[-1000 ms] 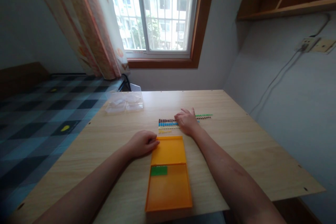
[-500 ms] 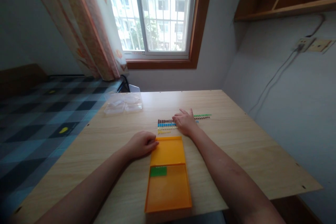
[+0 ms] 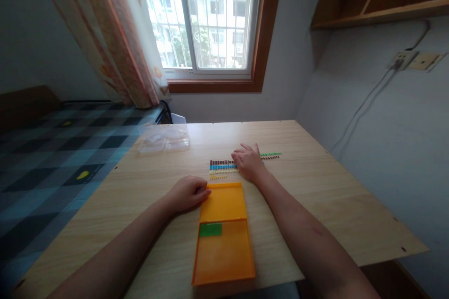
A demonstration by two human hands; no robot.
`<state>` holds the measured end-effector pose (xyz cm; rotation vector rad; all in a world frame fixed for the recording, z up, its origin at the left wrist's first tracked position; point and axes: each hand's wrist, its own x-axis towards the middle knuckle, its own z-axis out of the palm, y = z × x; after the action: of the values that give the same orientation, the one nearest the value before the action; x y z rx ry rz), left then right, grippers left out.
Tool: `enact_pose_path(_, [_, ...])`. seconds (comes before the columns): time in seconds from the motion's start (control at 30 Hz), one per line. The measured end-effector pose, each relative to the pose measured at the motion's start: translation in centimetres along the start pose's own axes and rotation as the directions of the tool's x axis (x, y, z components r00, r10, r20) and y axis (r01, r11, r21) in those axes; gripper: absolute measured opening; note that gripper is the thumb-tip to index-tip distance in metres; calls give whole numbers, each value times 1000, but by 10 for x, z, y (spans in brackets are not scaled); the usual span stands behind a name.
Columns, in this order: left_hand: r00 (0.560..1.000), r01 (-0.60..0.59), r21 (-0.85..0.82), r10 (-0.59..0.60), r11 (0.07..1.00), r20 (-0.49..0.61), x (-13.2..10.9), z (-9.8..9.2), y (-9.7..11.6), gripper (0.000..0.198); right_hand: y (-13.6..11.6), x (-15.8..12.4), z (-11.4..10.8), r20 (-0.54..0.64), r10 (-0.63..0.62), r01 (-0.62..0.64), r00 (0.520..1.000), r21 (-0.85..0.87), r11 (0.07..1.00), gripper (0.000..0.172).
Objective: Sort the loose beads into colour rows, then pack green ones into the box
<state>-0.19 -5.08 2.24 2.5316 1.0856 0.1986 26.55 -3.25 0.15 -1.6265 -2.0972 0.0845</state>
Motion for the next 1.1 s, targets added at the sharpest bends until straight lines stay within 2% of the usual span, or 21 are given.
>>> enact_pose_path(0.13, [1000, -10, 1, 10, 1000, -4, 0, 2, -3, 33, 1, -6, -18, -106, -6, 7, 994, 6, 1000, 34])
enact_pose_path(0.3, [1000, -16, 8, 17, 1000, -3, 0, 3, -4, 33, -14, -31, -57, -221, -67, 74, 973, 24, 997, 28])
enact_pose_path(0.4, [1000, -22, 12, 22, 1000, -6, 0, 4, -5, 32, -33, -64, -79, -212, -171, 185, 962, 45, 982, 25])
enact_pose_path(0.47, [1000, -30, 13, 30, 999, -8, 1, 4, -4, 31, -47, -93, -88, -143, -256, 268, 956, 74, 960, 23])
enact_pose_path(0.53, [999, -35, 17, 35, 999, -8, 1, 4, -3, 31, -62, -122, -88, -67, -302, 308, 951, 103, 946, 22])
enact_pose_path(0.6, [999, -33, 22, 33, 999, -2, 1, 3, -2, 32, -75, -148, -80, 0, -297, 294, 955, 140, 946, 22])
enact_pose_path(0.73, [1000, -18, 30, 18, 999, 8, 0, 0, 0, 32, -93, -179, -57, 89, -262, 240, 961, 199, 950, 19])
enact_pose_path(0.83, [1000, -26, 29, 26, 999, -4, 0, 1, 0, 31, -99, -186, -48, 176, -259, 225, 950, 191, 955, 17])
enact_pose_path(0.97, [997, -74, 44, 75, 996, -11, -1, 3, -2, 30, -102, -184, -50, 300, -297, 254, 906, 174, 951, 18])
enact_pose_path(1.1, [996, -89, 59, 90, 994, -7, -1, 4, -2, 27, -98, -182, -55, 286, -335, 305, 898, 147, 941, 21])
